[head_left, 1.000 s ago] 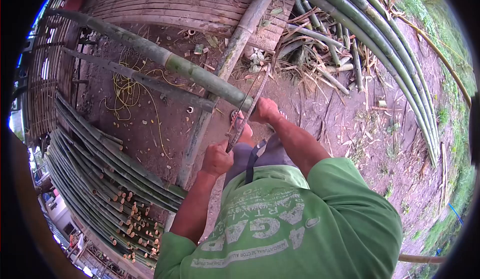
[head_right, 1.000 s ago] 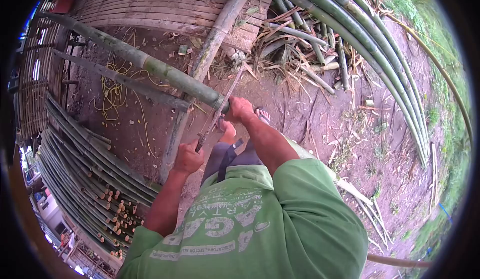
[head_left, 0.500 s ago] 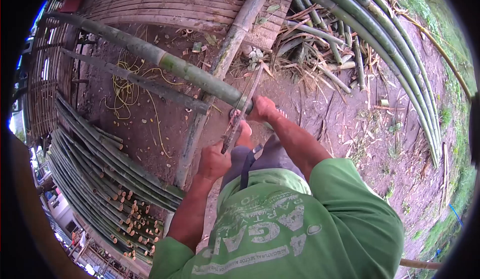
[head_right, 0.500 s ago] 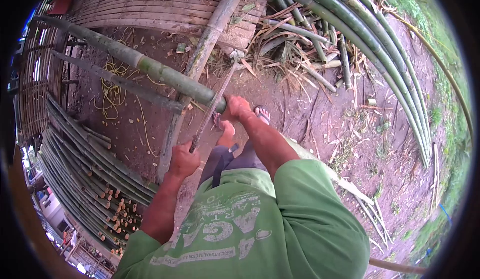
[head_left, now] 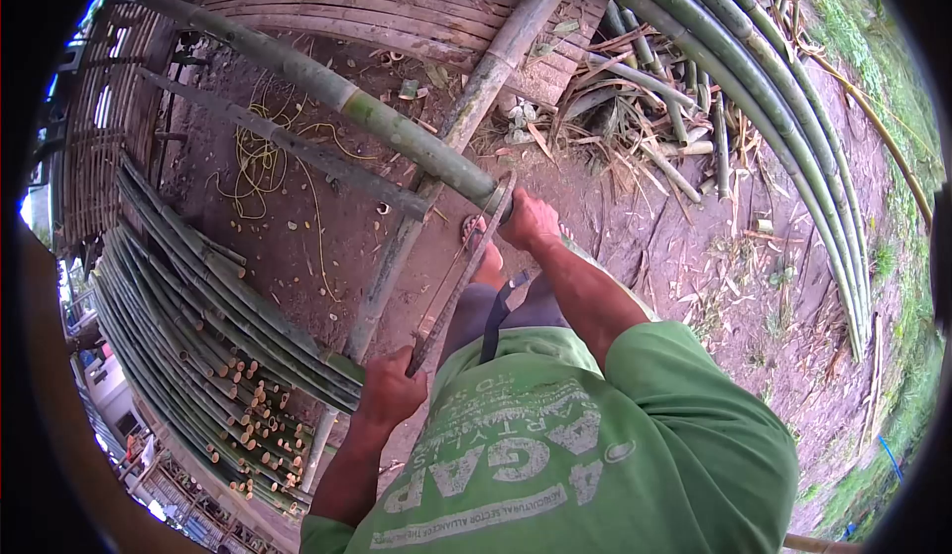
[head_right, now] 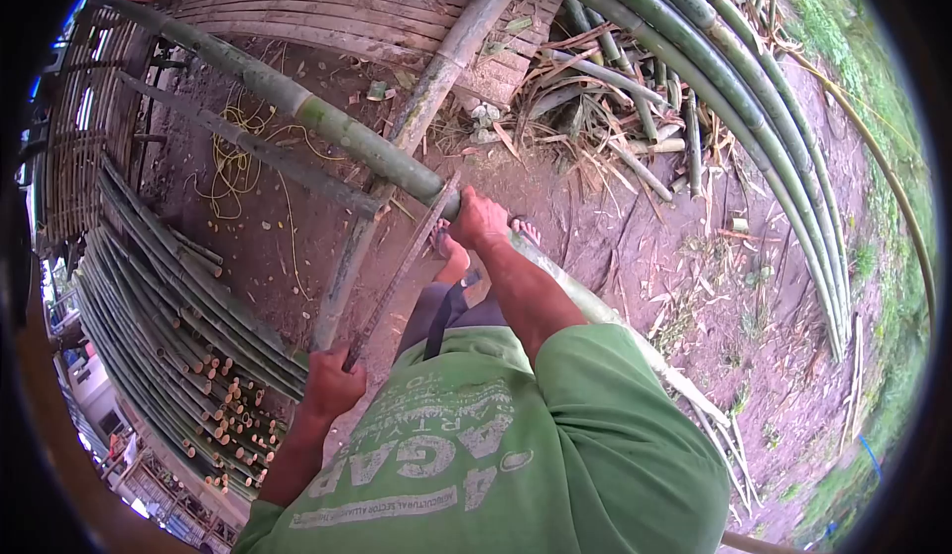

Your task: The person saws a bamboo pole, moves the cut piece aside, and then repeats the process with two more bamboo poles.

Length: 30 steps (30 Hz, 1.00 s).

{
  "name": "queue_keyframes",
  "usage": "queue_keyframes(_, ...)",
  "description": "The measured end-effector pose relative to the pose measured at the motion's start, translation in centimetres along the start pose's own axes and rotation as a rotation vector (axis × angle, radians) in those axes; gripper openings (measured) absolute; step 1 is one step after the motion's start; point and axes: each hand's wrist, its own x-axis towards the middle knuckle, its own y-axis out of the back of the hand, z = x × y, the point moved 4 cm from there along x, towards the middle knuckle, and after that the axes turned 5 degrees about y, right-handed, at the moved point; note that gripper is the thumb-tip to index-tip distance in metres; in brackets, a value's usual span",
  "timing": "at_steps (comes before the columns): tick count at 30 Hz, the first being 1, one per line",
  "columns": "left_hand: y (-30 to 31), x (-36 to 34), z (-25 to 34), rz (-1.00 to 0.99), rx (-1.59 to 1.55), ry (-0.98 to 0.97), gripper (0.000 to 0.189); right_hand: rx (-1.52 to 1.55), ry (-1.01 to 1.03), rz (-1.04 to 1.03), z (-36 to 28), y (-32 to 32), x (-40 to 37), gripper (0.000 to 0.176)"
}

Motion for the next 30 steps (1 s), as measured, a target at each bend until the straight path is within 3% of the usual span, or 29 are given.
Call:
queue_keyframes(3,-0.7,0.5,-0.2,-0.02,0.001,-0.018,0.016,0.011,0.0,0.005,0.3,-0.6,-0.1,0.048)
queue_keyframes(6,-5.1,11.9,1.5,-0.003,-0.061,-0.09,0.014,0.036,-0.012,-0.031,0.5,-0.3,0.4,0.052)
queue_keyframes(8,-5.9,15.0,3.9,0.039,-0.081,-0.168,0.013,-0.021,0.003,-0.106,0.6,0.5,1.0,0.057)
queue_keyframes(15,0.5,2.5,1.1,-0.021,0.006,-0.066,0.01,0.009,0.028,-0.037,0.9,-0.5,1.0,0.05)
queue_keyframes(17,0.3,3.7,1.6,0.01,-0.041,-0.092,0.01,0.012,0.036,-0.059,0.8,-0.1,1.2,0.05)
queue_keyframes(20,-5.0,14.4,3.1,-0.03,-0.092,-0.082,0.011,-0.001,0.013,-0.104,1.0,-0.5,1.2,0.055)
queue_keyframes(22,-6.4,16.0,4.1,0.028,-0.12,-0.118,0.014,-0.021,0.027,-0.14,0.7,0.8,1.3,0.061)
queue_keyframes(24,-5.6,13.4,3.2,-0.011,-0.063,-0.076,0.015,-0.034,0.029,-0.205,-0.3,-1.1,-0.3,0.063)
queue_keyframes(28,-2.9,10.8,4.4,-0.065,-0.045,-0.019,0.015,-0.055,0.017,-0.171,-0.2,1.0,0.1,0.062)
queue_keyframes(30,0.3,6.0,3.6,-0.089,-0.01,0.004,0.015,-0.003,0.022,-0.183,0.1,-0.5,0.3,0.06)
